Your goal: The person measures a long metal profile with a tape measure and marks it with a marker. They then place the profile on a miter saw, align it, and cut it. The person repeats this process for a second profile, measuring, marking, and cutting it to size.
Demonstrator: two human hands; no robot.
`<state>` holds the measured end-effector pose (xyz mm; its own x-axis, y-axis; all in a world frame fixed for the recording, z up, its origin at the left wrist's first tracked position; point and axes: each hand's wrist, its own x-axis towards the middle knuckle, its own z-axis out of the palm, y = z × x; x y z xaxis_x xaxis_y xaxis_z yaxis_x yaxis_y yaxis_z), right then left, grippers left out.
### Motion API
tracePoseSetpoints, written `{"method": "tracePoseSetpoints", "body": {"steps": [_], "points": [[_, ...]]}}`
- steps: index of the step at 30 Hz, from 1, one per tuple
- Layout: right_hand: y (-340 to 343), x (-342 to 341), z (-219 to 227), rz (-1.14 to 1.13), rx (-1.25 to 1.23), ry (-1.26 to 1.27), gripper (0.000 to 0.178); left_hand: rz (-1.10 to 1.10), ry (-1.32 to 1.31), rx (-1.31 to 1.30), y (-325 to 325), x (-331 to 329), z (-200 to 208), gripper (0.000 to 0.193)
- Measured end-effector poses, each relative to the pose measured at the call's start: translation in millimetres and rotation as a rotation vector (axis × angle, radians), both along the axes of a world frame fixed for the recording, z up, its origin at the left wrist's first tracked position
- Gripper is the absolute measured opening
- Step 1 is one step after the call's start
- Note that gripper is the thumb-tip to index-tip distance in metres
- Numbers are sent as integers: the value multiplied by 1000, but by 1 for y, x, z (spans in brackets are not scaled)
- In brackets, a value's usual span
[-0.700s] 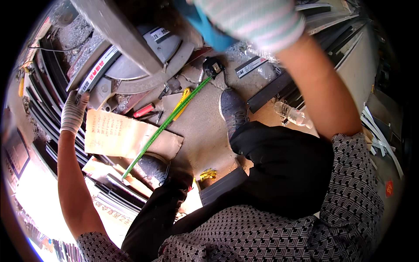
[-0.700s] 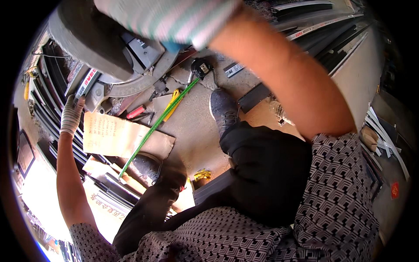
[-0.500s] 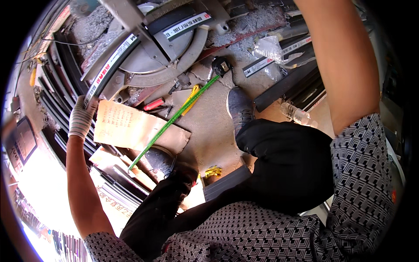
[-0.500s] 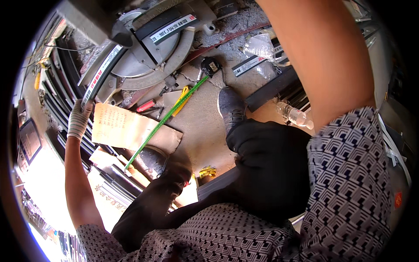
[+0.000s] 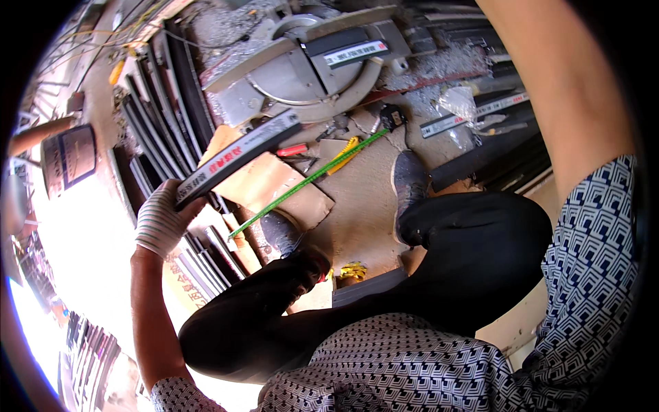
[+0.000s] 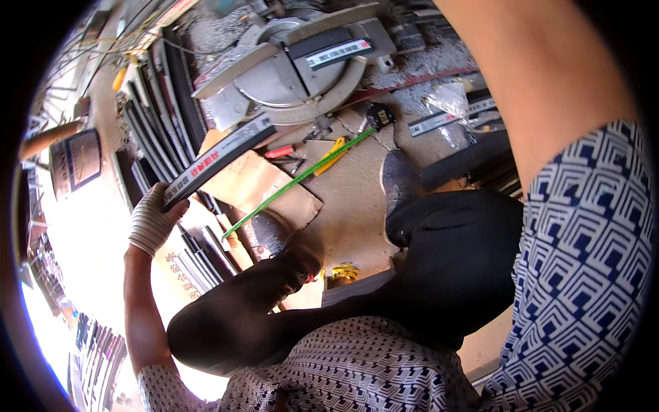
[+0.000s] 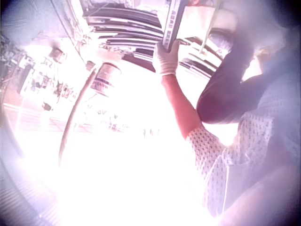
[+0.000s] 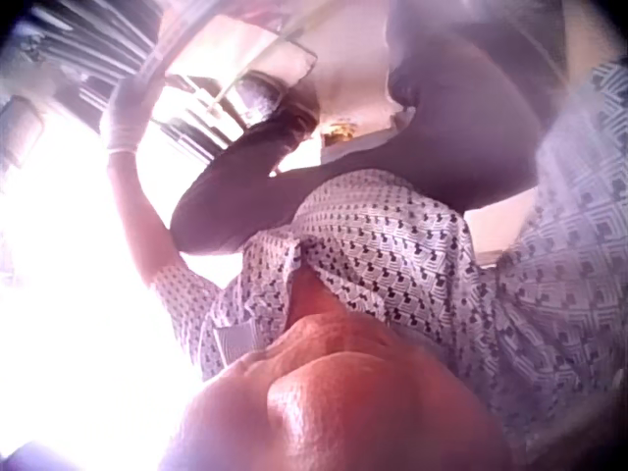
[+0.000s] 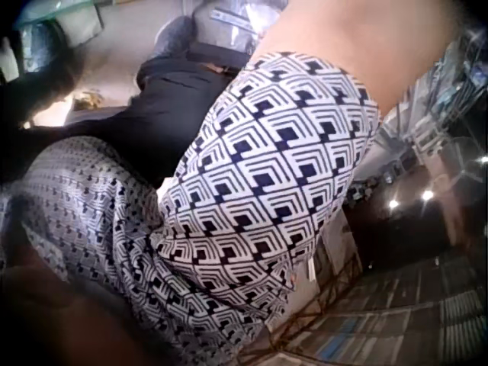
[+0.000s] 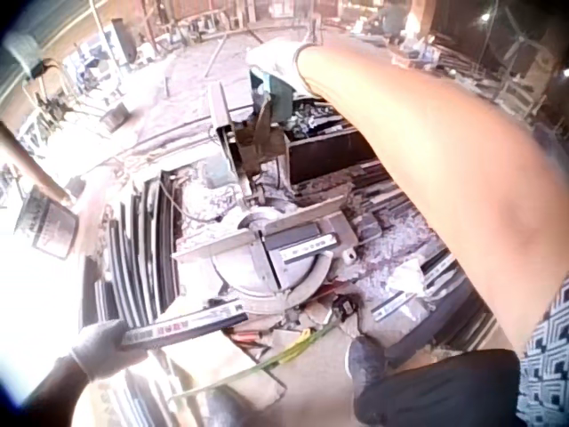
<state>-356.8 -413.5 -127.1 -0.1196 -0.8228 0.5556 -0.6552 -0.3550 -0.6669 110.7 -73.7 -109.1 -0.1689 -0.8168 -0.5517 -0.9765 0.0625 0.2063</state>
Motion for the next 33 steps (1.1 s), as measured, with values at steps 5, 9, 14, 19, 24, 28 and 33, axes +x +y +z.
{"method": "tracePoseSetpoints", "body": {"steps": [5,9,14,19,24,28,33], "points": [[-31,-15,22,-7,51,11,28,51,153,-48,32,-23,48,48],[2,-70,35,38,-64,144,32,-75,232,-187,48,-42,63,54],[226,7,83,-98,72,341,43,-52,249,-247,76,-17,79,55],[391,48,94,395,241,544,69,-39,346,-164,83,-36,84,56],[454,79,94,537,399,810,75,-142,404,-131,89,-43,94,54],[470,75,80,515,333,817,64,-276,345,-303,98,-45,100,61],[465,79,93,502,631,670,60,-223,428,-917,116,-57,105,51]]}}
